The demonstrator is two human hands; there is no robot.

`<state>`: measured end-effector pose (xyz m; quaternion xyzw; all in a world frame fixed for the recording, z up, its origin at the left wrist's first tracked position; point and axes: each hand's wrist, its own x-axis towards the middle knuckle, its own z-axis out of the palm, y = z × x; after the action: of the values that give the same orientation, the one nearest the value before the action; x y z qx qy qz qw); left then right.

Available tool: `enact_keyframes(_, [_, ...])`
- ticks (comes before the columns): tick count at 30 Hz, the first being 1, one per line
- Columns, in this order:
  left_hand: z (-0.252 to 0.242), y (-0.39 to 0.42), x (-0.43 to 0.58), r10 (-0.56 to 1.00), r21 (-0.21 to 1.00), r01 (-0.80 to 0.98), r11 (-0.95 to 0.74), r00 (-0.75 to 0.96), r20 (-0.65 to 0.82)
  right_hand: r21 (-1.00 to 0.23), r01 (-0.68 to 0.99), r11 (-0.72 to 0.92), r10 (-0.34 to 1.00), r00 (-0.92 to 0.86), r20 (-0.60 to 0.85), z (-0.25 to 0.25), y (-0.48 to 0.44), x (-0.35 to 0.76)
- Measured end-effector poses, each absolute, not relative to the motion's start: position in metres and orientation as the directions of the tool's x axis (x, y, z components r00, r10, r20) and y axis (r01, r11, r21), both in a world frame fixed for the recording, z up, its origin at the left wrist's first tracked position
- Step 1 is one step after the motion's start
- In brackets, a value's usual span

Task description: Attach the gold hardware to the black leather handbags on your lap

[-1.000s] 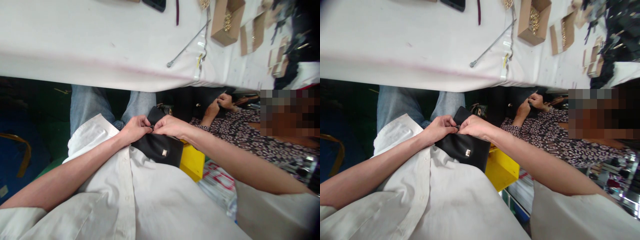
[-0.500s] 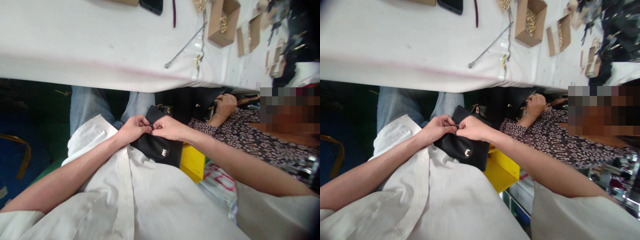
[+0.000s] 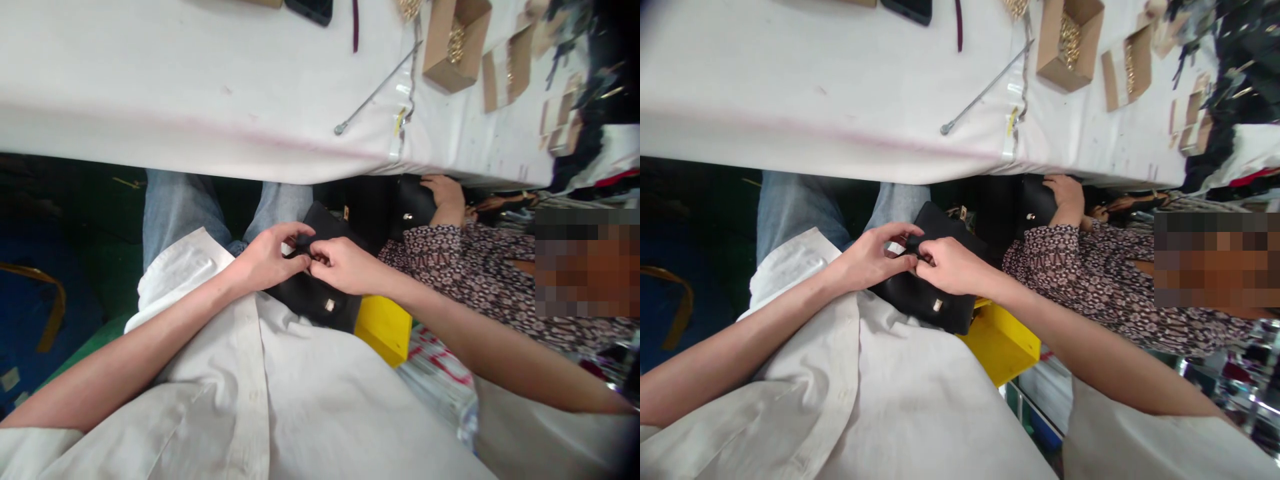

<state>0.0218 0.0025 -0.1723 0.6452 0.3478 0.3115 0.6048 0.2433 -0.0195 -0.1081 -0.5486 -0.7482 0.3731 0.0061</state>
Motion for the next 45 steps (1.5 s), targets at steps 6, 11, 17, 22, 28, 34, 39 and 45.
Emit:
enact_keyframes(6, [-0.146, 0.008, 0.021, 0.743, 0.978, 0.155, -0.142, 0.670, 0.001, -0.716, 0.691, -0.099, 0.781, -0.392, -0.486, -0.104, -0.023, 0.248])
enact_keyframes(11, [-0.141, 0.011, 0.026, 0.770, 0.913, 0.326, -0.245, 0.638, -0.021, -0.782, 0.564, -0.266, 0.751, -0.387, -0.535, -0.108, -0.024, 0.250])
enact_keyframes(17, [-0.135, 0.019, 0.028, 0.745, 0.830, 0.449, -0.330, 0.664, -0.064, -0.818, 0.422, -0.390, 0.713, -0.423, -0.559, -0.123, -0.028, 0.261])
enact_keyframes(22, [-0.138, 0.018, 0.031, 0.739, 0.787, 0.496, -0.367, 0.669, -0.077, -0.816, 0.520, -0.252, 0.786, -0.382, -0.486, -0.127, -0.034, 0.260])
enact_keyframes(28, [-0.146, 0.021, 0.037, 0.708, 0.792, 0.457, -0.405, 0.705, -0.045, -0.749, 0.656, -0.097, 0.843, -0.346, -0.412, -0.127, -0.032, 0.259])
enact_keyframes(34, [-0.141, 0.031, 0.035, 0.655, 0.796, 0.443, -0.412, 0.751, -0.080, -0.791, 0.388, -0.474, 0.790, -0.210, -0.576, -0.127, -0.037, 0.254])
enact_keyframes(39, [-0.128, 0.037, 0.038, 0.612, 0.749, 0.508, -0.425, 0.771, -0.176, -0.726, 0.365, -0.582, 0.764, -0.061, -0.643, -0.136, -0.042, 0.257])
enact_keyframes(45, [-0.105, 0.039, 0.047, 0.565, 0.575, 0.615, -0.539, 0.771, -0.295, -0.720, 0.460, -0.519, 0.795, -0.050, -0.605, -0.131, -0.037, 0.256])
